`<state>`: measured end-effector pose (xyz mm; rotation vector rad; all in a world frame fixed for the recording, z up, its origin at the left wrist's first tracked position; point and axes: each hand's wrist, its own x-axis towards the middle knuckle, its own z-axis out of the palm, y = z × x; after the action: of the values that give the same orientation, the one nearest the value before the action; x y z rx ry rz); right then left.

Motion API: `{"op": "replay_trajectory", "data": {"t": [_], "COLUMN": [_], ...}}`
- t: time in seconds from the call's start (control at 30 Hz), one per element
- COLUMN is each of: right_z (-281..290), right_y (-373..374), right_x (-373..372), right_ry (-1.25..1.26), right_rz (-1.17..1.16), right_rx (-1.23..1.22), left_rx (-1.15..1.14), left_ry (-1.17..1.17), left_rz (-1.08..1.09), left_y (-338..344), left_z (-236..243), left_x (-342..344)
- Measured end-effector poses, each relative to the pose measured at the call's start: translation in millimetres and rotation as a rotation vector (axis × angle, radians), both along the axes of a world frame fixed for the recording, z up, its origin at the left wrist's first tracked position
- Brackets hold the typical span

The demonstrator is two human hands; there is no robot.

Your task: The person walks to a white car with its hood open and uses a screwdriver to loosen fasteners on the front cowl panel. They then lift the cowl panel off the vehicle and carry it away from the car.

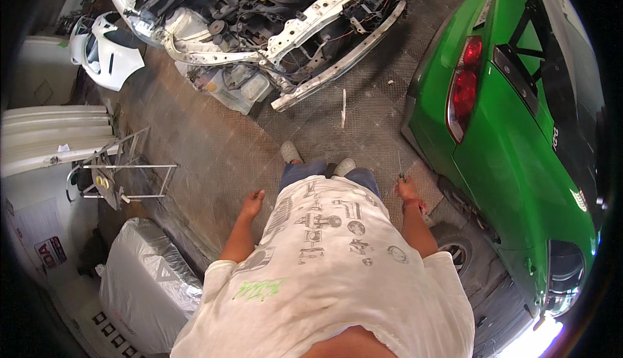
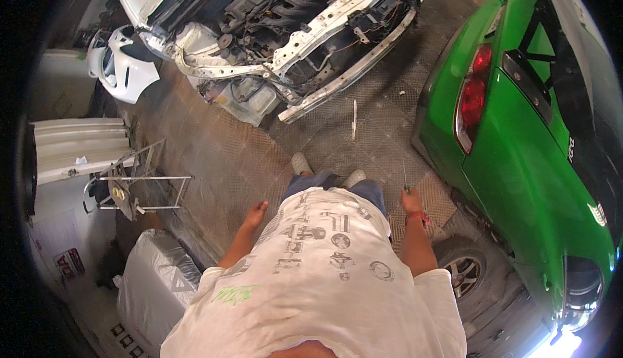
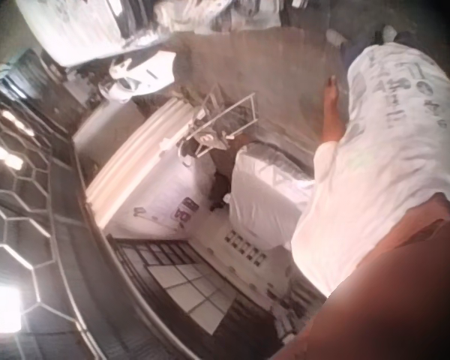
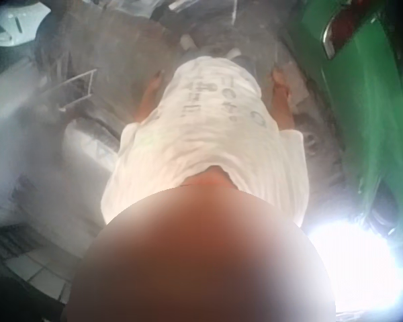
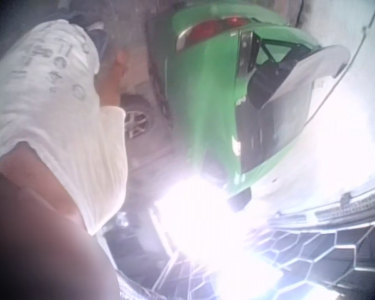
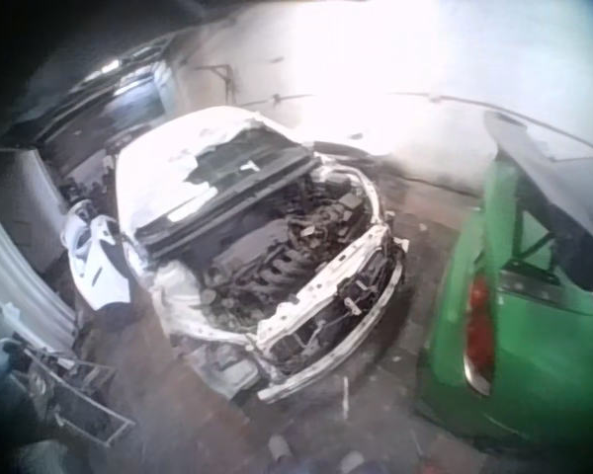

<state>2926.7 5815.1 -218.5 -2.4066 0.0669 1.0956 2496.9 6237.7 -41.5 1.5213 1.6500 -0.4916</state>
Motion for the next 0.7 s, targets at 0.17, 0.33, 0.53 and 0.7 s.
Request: {"op": "replay_trajectory", "data": {"t": [0.17, 0.33, 0.53, 0.7], "right_z": [-32.2, -24.8, -12.3, 27.9], "right_y": [-18.1, -21.9, -16.0, 2.0], "right_x": [-26.9, -39.5, -31.7, -23.3], "right_ry": [0.09, 0.158, 0.182, 0.156], "right_rz": [0.067, 0.098, -0.038, -0.097], "right_rx": [0.02, -0.018, -0.009, 0.04], "left_rx": [-0.089, -0.05, -0.054, -0.085], "left_ry": [-0.082, -0.091, -0.127, -0.087], "left_rz": [0.059, -0.004, 0.037, 0.063], "left_y": [-8.2, -5.8, 3.8, 9.1], "left_z": [2.1, -13.4, -19.3, -14.7], "left_x": [5.2, 6.1, 6.3, 7.2]}}
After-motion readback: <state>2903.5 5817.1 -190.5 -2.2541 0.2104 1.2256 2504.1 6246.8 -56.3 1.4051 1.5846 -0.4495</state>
